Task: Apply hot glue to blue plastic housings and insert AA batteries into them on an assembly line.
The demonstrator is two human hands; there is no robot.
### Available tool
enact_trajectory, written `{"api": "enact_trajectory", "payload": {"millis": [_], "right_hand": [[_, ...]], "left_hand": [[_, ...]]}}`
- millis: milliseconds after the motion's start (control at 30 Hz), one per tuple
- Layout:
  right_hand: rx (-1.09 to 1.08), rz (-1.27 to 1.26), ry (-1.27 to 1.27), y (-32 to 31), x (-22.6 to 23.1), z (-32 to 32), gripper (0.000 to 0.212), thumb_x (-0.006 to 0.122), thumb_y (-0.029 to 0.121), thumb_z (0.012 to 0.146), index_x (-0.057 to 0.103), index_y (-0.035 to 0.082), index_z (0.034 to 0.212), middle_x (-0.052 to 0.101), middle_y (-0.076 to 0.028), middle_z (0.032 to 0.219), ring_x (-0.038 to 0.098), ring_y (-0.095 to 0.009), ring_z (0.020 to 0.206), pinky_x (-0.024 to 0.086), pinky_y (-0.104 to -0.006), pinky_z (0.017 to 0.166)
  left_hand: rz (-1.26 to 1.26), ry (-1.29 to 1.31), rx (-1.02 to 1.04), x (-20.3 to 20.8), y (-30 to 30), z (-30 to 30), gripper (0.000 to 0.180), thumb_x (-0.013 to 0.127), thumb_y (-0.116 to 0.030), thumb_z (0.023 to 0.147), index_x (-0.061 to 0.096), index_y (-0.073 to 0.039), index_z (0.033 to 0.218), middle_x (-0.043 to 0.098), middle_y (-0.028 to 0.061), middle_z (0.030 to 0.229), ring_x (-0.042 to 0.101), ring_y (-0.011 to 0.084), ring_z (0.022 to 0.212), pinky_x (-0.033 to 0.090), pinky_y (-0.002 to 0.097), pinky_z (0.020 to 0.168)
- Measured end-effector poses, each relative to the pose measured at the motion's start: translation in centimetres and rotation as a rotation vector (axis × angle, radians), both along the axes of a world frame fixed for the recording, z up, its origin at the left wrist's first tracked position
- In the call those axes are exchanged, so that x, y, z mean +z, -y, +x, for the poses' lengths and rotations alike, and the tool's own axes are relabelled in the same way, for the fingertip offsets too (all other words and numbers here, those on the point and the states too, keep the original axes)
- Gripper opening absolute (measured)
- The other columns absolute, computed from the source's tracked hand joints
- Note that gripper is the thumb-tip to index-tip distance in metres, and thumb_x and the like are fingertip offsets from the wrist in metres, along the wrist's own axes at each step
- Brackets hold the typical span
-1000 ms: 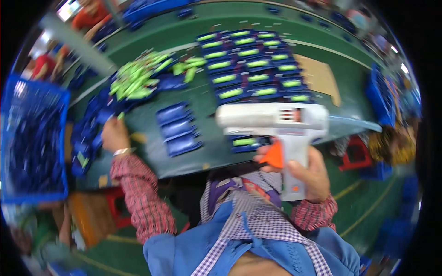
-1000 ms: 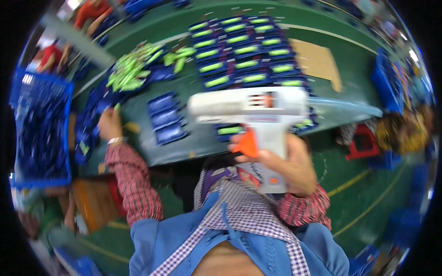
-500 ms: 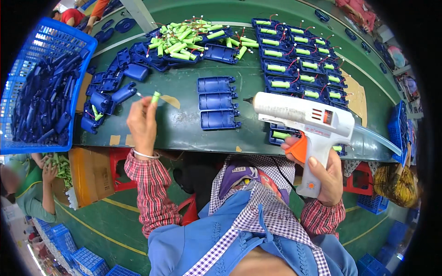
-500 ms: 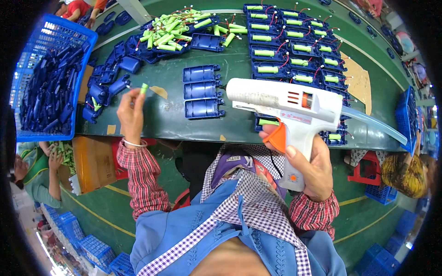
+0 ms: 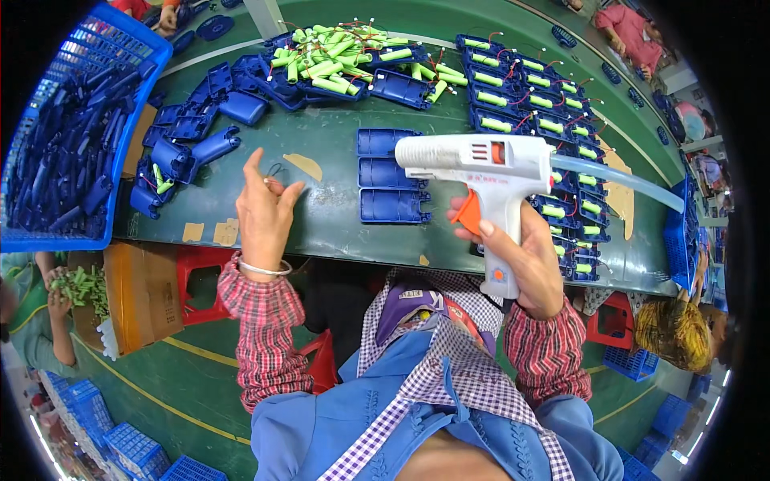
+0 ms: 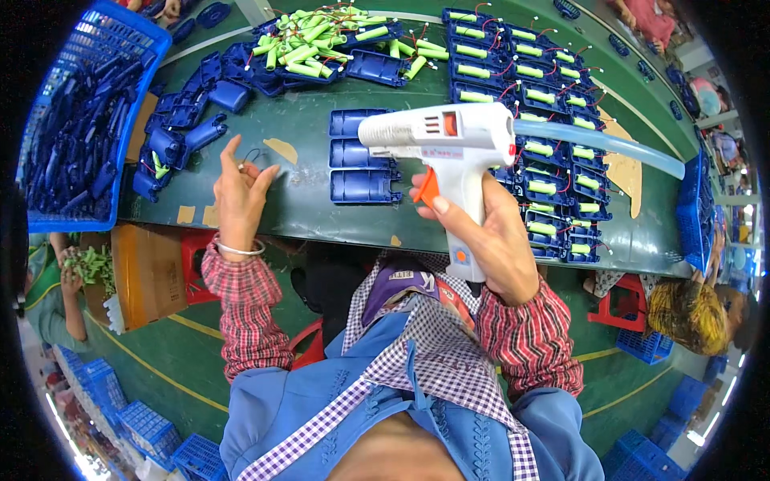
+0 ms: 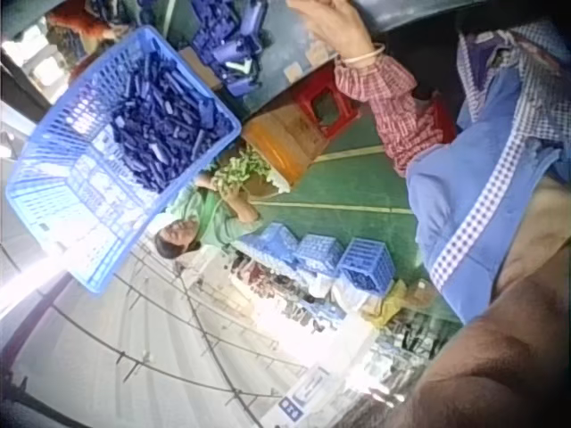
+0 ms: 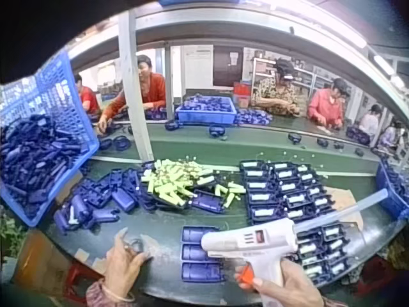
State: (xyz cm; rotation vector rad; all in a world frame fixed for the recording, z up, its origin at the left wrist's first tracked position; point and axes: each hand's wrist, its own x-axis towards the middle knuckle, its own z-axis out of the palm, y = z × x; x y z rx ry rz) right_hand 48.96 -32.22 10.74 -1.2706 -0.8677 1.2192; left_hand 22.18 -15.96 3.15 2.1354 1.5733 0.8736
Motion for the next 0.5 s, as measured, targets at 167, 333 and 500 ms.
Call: {"api": "enact_trajectory", "payload": {"millis": [167, 333, 500], "right_hand": [[0.018, -0.044, 0.031, -1.7, -0.1, -0.2, 0.036, 0.058, 0.013, 0.096, 0.05, -0.006, 0.126, 0.062, -0.016, 0.117, 0.063, -0.022, 0.105, 0.053, -0.0349, 0.089], [0.077, -0.058, 0.099, -0.3, 0.3, -0.2, 0.036, 0.059, 0.014, 0.096, 0.051, -0.005, 0.125, 0.063, -0.014, 0.116, 0.063, -0.019, 0.103, 0.053, -0.0328, 0.085], [0.107, -0.086, 0.121, -0.4, -0.6, -0.6, 0.036, 0.061, 0.016, 0.095, 0.053, -0.005, 0.123, 0.064, -0.013, 0.113, 0.063, -0.018, 0.1, 0.053, -0.0314, 0.083]], "left_hand": [[-0.348, 0.155, -0.337, 0.9, -0.8, -2.2, 0.056, 0.073, 0.006, 0.077, 0.053, 0.001, 0.13, 0.053, 0.006, 0.09, 0.061, 0.0113, 0.074, 0.056, 0.0244, 0.056], [-0.069, -0.107, -0.225, 0.5, -1.3, -2.8, 0.017, 0.076, -0.003, 0.076, 0.066, 0.004, 0.088, 0.057, 0.0161, 0.095, 0.058, 0.0287, 0.073, 0.046, 0.0379, 0.067], [0.218, -0.135, -0.189, -0.4, -1.3, -1.9, 0.022, 0.079, -0.009, 0.073, 0.066, -0.001, 0.089, 0.057, 0.0142, 0.107, 0.056, 0.0308, 0.098, 0.046, 0.0428, 0.08]]}}
